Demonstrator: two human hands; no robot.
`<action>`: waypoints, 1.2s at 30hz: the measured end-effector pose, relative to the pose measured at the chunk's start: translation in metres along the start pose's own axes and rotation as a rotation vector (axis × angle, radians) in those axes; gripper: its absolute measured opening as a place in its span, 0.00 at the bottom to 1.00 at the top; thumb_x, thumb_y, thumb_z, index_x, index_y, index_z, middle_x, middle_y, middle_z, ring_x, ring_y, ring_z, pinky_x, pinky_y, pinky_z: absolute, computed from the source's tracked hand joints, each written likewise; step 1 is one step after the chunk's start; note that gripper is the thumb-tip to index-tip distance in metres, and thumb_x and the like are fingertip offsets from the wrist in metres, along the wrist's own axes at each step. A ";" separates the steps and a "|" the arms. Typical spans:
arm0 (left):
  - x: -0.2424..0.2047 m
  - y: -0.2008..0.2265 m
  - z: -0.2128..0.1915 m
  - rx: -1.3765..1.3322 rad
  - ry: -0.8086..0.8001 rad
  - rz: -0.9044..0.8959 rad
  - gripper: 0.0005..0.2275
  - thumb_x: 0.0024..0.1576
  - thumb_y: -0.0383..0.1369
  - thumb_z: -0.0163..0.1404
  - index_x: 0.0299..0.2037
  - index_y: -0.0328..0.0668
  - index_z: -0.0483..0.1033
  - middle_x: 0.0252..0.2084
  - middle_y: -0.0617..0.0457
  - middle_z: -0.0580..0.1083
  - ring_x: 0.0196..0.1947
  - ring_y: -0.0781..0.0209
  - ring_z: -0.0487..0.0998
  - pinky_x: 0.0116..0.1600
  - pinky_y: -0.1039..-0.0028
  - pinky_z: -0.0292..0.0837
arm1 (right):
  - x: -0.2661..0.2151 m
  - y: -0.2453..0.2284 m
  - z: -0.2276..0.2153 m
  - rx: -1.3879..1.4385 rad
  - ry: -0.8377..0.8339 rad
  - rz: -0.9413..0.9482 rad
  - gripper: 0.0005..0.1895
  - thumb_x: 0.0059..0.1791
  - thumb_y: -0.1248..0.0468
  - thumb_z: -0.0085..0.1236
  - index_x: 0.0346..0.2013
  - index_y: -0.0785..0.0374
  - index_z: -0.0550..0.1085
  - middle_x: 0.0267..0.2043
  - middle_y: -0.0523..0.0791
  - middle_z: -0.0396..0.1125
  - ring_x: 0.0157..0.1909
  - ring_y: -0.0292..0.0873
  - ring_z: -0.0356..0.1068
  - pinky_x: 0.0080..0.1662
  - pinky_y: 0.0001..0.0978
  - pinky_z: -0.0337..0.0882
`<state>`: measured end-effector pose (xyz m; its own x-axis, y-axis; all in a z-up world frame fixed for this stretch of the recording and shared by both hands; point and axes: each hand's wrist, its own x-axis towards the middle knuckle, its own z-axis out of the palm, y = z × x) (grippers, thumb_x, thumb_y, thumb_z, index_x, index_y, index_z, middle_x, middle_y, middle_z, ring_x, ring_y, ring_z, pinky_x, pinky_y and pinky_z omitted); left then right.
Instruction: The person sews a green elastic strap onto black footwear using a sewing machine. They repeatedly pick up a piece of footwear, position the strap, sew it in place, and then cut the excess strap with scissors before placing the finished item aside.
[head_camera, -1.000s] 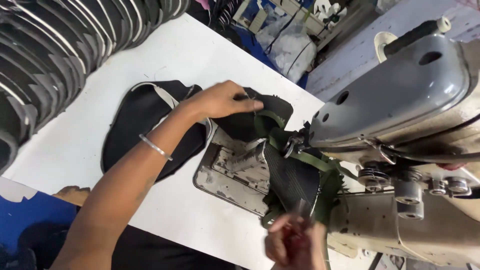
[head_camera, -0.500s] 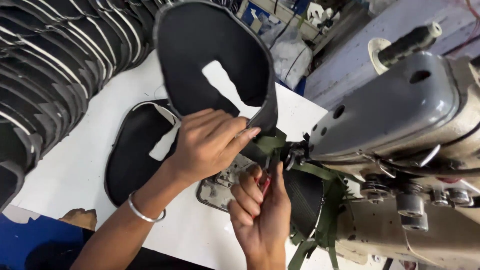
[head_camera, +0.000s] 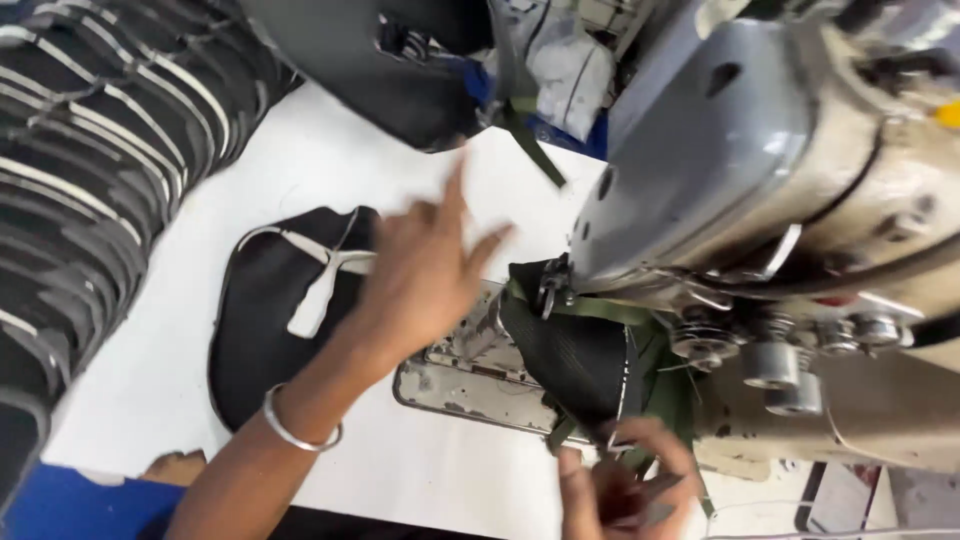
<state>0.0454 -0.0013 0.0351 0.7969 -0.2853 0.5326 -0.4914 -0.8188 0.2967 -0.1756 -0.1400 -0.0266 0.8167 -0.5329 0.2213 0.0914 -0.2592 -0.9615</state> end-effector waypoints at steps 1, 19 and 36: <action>0.000 0.005 -0.004 -0.324 -0.440 -0.161 0.32 0.66 0.43 0.49 0.75 0.38 0.48 0.41 0.41 0.79 0.38 0.53 0.80 0.47 0.64 0.72 | 0.008 -0.007 -0.001 -0.124 0.072 -0.016 0.24 0.45 0.68 0.64 0.52 0.68 0.66 0.40 0.47 0.72 0.25 0.29 0.63 0.28 0.20 0.65; -0.098 0.051 0.027 -0.560 0.063 -0.023 0.16 0.62 0.33 0.55 0.59 0.39 0.78 0.44 0.48 0.79 0.51 0.49 0.72 0.57 0.62 0.66 | 0.096 0.008 0.008 -0.457 -0.012 -0.222 0.19 0.50 0.66 0.66 0.54 0.67 0.73 0.52 0.48 0.64 0.44 0.40 0.65 0.40 0.28 0.67; -0.100 0.044 0.021 -0.611 -0.013 -0.043 0.17 0.65 0.31 0.48 0.63 0.32 0.73 0.43 0.45 0.77 0.44 0.50 0.70 0.55 0.60 0.67 | 0.055 0.018 -0.144 -1.181 0.452 -0.635 0.14 0.65 0.73 0.50 0.65 0.74 0.63 0.61 0.59 0.62 0.57 0.54 0.70 0.54 0.35 0.75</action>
<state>-0.0488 -0.0189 -0.0214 0.8229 -0.2677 0.5011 -0.5681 -0.3971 0.7208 -0.2107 -0.2902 -0.0087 0.5467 -0.2221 0.8073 -0.3385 -0.9405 -0.0295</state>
